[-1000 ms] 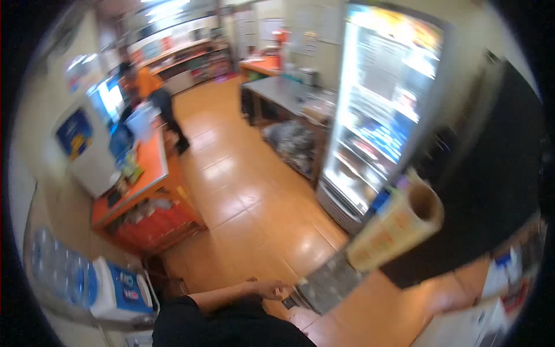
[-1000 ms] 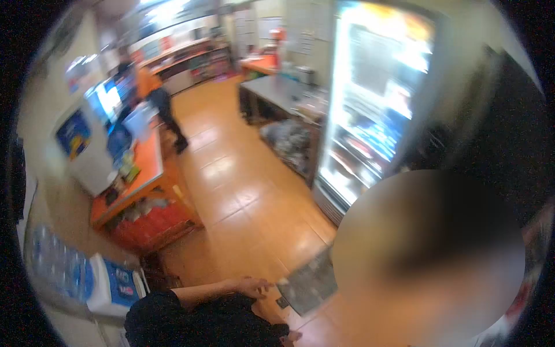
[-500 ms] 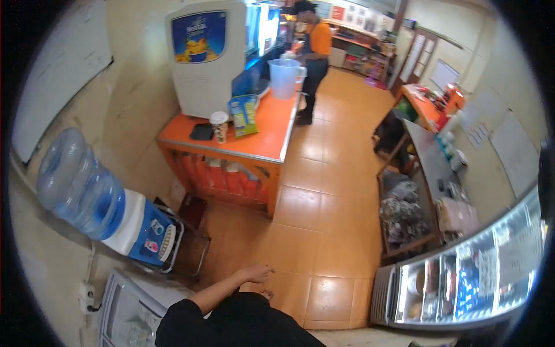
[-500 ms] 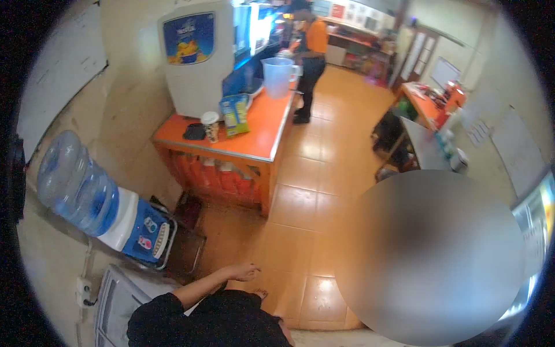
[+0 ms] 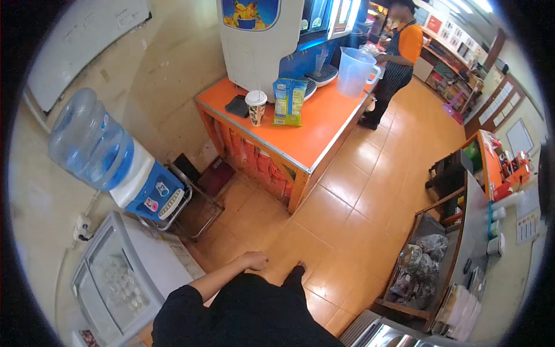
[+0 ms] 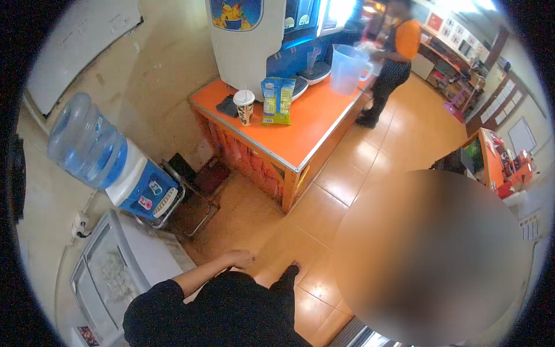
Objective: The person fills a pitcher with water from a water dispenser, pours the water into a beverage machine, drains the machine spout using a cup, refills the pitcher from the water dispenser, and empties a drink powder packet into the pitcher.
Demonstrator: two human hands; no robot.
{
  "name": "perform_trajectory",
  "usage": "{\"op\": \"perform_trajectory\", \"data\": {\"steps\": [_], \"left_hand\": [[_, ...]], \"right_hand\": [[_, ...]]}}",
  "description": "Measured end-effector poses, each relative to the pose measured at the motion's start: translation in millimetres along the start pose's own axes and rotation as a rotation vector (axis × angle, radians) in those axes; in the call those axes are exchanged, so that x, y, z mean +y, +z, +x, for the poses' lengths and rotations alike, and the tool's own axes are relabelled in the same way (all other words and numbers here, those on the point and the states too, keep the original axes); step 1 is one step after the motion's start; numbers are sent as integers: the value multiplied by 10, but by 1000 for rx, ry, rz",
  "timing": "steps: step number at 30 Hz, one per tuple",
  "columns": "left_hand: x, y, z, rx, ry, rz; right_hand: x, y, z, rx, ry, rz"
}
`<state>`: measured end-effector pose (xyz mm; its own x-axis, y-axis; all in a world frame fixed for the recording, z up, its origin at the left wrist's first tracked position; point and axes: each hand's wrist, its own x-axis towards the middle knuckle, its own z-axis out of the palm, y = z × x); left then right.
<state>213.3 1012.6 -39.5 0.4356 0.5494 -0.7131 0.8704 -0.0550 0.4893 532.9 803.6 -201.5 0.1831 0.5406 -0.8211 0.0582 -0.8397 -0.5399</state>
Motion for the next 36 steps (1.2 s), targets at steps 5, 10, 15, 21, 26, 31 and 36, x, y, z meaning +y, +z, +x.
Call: {"op": "perform_trajectory", "data": {"steps": [5,10,15,21,26,31,36], "left_hand": [[503,-270,456,242,200,-126],[616,-375,636,437,156,-341],[583,-708,725,620,-71,-415],[711,-1595,1541,1538,-225,-724],[700,-2331,2139,1893,-464,-760],[802,-2468,2187,1952,-608,-695],[927,-2625,2252,2063,-758,-661]], "right_hand": [[-181,-576,517,-124,148,15],[-716,-1071,1205,-334,309,138],[-2906,-1350,2074,-406,17,203],[-5925,-962,2389,-283,-611,-43],[-7437,-272,2730,-406,-778,-137],[-8970,801,2791,-515,-1089,-139],[-10247,1761,3329,-187,-1441,-222]]}}
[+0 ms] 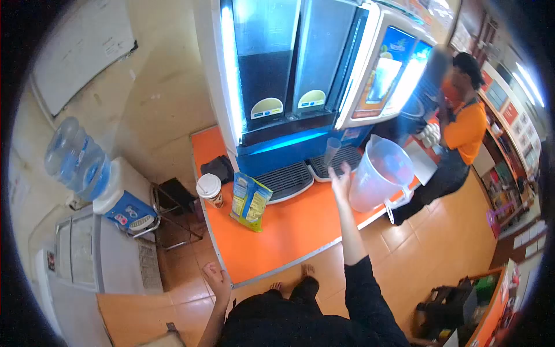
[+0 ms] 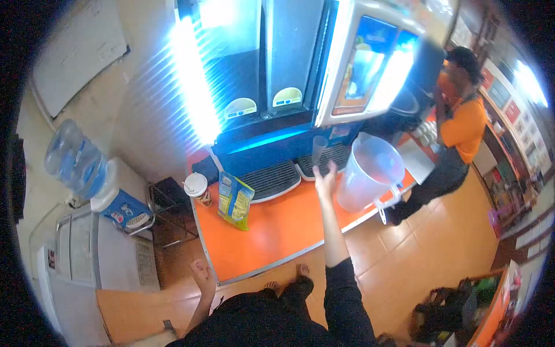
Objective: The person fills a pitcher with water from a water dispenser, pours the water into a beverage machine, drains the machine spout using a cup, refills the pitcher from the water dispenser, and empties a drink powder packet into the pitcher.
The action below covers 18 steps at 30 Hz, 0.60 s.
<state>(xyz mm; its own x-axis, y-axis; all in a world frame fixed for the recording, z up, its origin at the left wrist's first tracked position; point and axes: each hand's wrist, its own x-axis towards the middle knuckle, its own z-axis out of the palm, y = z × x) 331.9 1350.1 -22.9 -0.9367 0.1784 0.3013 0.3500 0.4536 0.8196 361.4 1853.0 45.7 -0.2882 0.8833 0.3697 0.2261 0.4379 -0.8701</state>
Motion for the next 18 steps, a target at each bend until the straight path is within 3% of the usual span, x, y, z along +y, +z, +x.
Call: {"op": "perform_trajectory", "data": {"steps": [5,9,14,18], "left_hand": [[358,281,-232,168,-150,92],[622,559,-413,252,-125,136],[954,871,-575,288,-216,133],[933,927,-642,293,-266,152]], "right_hand": [[193,368,560,100,-142,-3],[-318,236,388,-22,-68,106],[-824,354,163,-268,-363,223],[-1025,556,159,-304,-357,336]]}}
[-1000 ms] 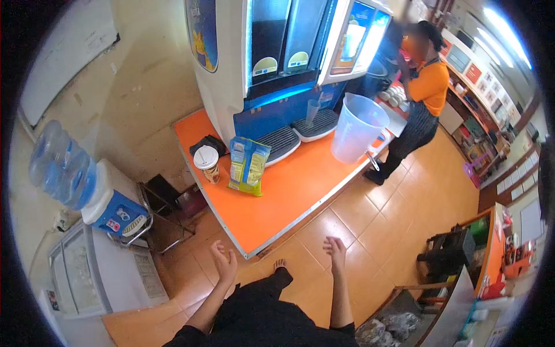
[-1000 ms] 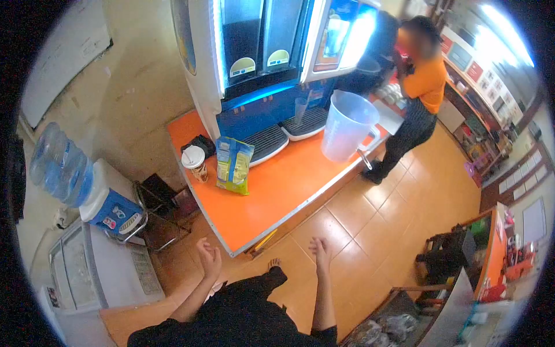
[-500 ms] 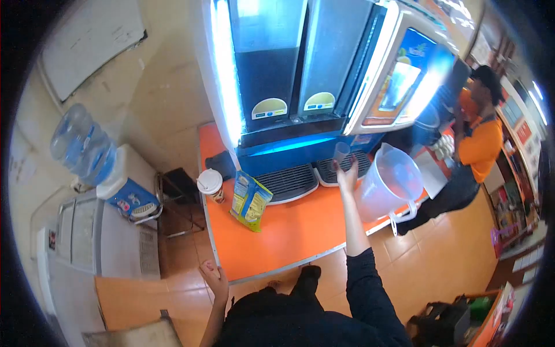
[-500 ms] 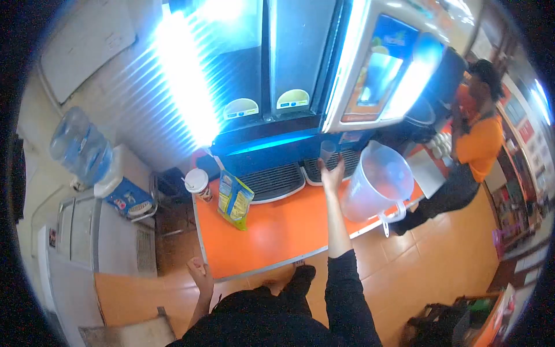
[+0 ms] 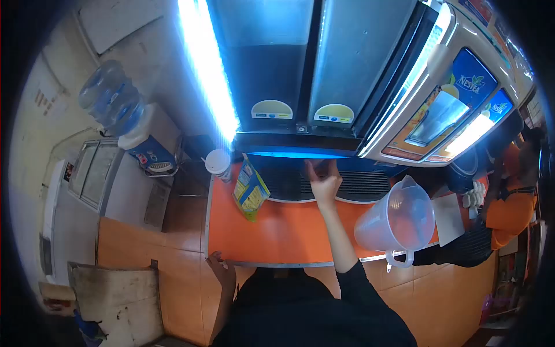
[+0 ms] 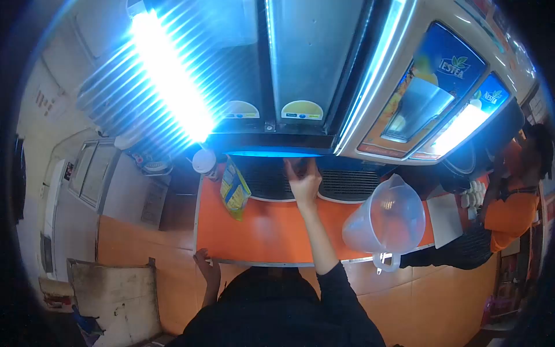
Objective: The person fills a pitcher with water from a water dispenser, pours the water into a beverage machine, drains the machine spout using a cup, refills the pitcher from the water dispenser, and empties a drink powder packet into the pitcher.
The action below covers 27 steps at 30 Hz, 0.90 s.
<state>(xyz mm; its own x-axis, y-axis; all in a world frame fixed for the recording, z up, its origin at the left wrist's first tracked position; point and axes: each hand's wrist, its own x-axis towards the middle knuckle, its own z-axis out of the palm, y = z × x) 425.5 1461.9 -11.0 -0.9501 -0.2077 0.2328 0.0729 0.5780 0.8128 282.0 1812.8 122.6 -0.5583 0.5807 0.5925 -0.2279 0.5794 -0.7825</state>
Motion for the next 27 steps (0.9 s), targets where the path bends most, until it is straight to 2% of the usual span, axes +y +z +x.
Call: {"op": "perform_trajectory", "data": {"steps": [4,6,10,13,15,16,18,22,27], "left_hand": [[-88,-29,129,36,-52,-46],[-124,-38,200,22,38,3],[-296,3,249,19,-5,67],[-390,59,313,86,45,181],[-476,78,394,55,85,453],[-462,93,411,45,81,456],[-401,159,474,155,5,453],[-361,246,519,154,-80,541],[-387,247,535,191,-54,551]], "right_hand": [[33,82,65,11,-26,-37],[6,74,91,68,-106,-18],[-35,53,83,35,-84,6],[-24,41,75,21,-59,-25],[35,63,68,21,-68,-42],[-79,78,96,76,-93,-16],[-62,71,102,49,-80,-15],[5,85,106,39,-85,-6],[-175,65,113,23,-63,0]]}}
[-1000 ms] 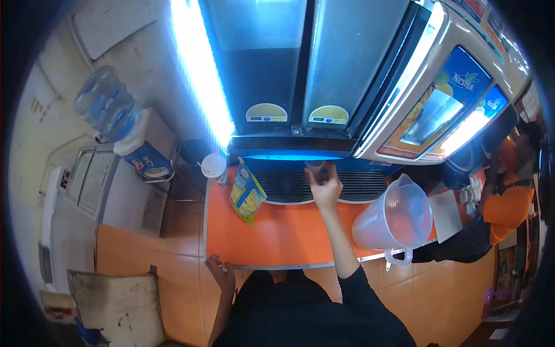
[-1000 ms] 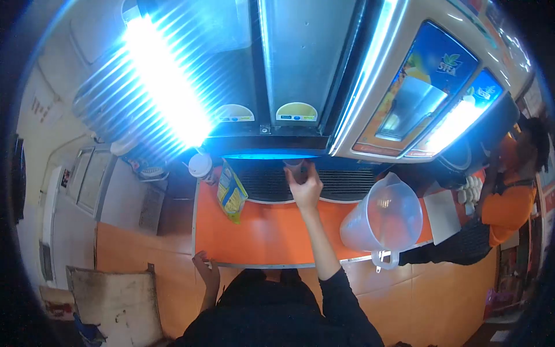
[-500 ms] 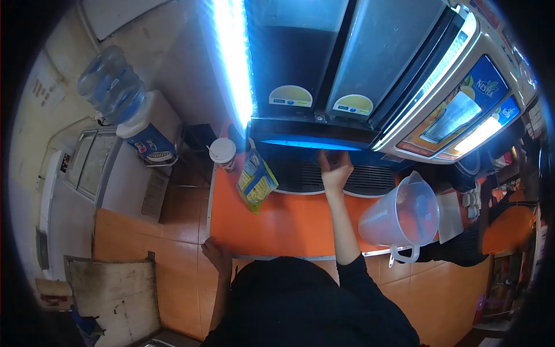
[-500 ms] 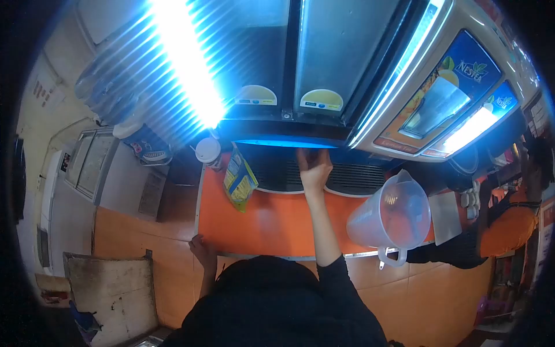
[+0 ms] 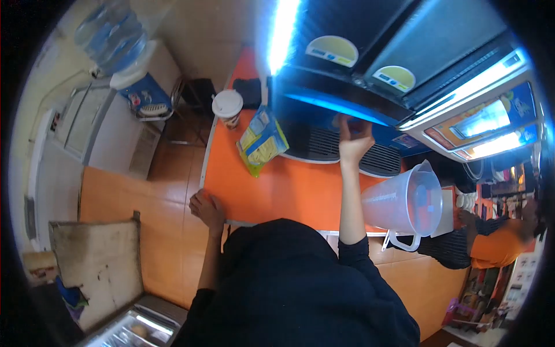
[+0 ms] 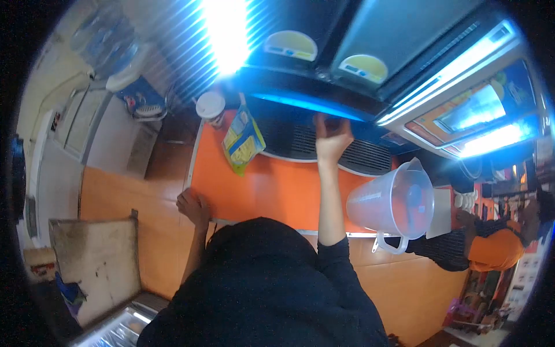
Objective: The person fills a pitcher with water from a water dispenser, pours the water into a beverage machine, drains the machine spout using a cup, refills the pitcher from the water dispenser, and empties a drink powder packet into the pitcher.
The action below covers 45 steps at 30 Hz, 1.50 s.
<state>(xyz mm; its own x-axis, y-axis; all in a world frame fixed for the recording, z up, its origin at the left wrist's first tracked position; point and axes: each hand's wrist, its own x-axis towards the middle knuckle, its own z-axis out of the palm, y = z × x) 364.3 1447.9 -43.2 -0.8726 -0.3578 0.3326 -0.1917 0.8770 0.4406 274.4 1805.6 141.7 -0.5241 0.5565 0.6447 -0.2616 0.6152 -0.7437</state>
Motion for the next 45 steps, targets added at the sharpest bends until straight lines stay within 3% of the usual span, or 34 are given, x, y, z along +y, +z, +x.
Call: {"op": "perform_trajectory", "data": {"steps": [4,6,8,12,22,31,38,43,45], "left_hand": [[15,8,3,45,-22,10],[33,-29,15,66,10,-24],[28,-37,13,82,3,-22],[31,-39,20,94,4,-34],[-22,-9,18,84,-16,-32],[-10,-50,20,72,15,-78],[-12,-41,20,52,8,-80],[-5,-26,20,92,36,-66],[-17,-8,15,106,38,-46]], "right_hand": [[185,13,0,-38,36,69],[168,15,41,-47,-91,97],[61,1,41,-83,-17,160],[121,-9,85,-86,-21,14],[183,-34,131,-144,-134,21],[163,-5,131,-144,-129,103],[137,-33,134,-143,-92,-14],[266,2,141,-154,-73,225],[297,7,154,-122,-98,148]]}}
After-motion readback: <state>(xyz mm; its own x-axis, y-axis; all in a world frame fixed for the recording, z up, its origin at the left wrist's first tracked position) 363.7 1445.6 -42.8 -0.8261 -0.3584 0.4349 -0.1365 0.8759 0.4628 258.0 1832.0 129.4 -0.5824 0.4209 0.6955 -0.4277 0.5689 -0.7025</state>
